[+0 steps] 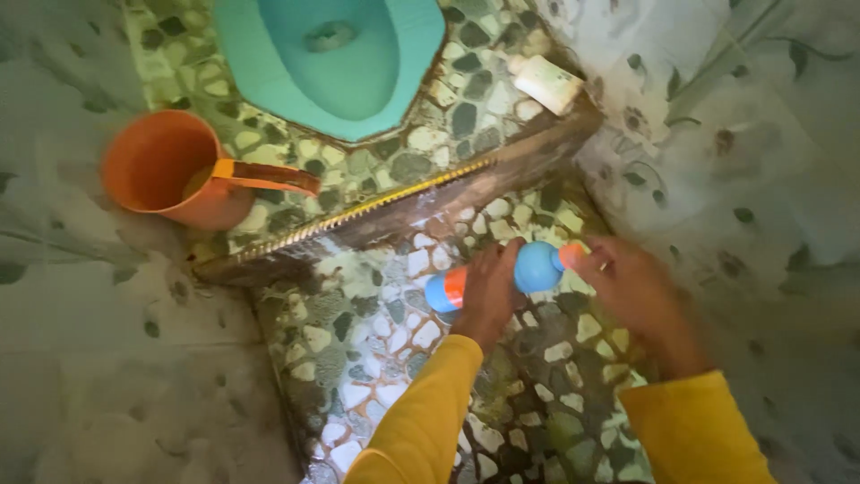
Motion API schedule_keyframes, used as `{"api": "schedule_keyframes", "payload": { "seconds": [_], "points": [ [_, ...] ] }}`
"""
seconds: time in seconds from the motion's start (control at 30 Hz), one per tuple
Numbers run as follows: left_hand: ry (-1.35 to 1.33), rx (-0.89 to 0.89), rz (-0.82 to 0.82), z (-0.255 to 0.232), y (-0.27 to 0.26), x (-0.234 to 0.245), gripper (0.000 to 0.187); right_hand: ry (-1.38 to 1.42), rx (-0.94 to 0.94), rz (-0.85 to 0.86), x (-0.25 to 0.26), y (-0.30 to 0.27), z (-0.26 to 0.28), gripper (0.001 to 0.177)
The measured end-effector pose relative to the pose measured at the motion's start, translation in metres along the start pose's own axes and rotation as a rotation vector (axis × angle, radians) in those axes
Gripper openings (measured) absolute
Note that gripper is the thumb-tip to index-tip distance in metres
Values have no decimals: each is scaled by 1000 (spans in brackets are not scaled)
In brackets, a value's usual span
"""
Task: Clean a squat toilet using a bottle of cleaner and a scrub brush.
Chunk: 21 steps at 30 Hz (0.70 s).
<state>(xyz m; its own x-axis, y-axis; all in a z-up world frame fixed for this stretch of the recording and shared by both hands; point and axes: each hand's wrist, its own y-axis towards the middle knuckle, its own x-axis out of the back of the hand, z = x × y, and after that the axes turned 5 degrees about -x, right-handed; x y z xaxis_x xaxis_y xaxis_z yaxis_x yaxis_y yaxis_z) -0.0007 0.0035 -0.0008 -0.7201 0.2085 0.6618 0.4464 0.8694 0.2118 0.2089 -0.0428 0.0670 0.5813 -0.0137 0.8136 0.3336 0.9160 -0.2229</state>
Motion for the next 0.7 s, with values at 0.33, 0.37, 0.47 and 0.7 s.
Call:
{"api": "schedule_keyframes", "payload": {
  "seconds": [0.33,0.37,0.47,0.7],
  "points": [
    [-97,-91,-31,2,-6,1,91,-44,-48,144,11,1,12,56],
    [-98,-88,-33,2,-5,3,91,-47,-47,146,12,-1,15,56],
    [-109,-47,14,-1,-6,1,93,131,115,67,12,-3,15,58],
    [-139,-51,49,-1,0,5,84,38,41,60,20,-8,29,50]
  ]
}}
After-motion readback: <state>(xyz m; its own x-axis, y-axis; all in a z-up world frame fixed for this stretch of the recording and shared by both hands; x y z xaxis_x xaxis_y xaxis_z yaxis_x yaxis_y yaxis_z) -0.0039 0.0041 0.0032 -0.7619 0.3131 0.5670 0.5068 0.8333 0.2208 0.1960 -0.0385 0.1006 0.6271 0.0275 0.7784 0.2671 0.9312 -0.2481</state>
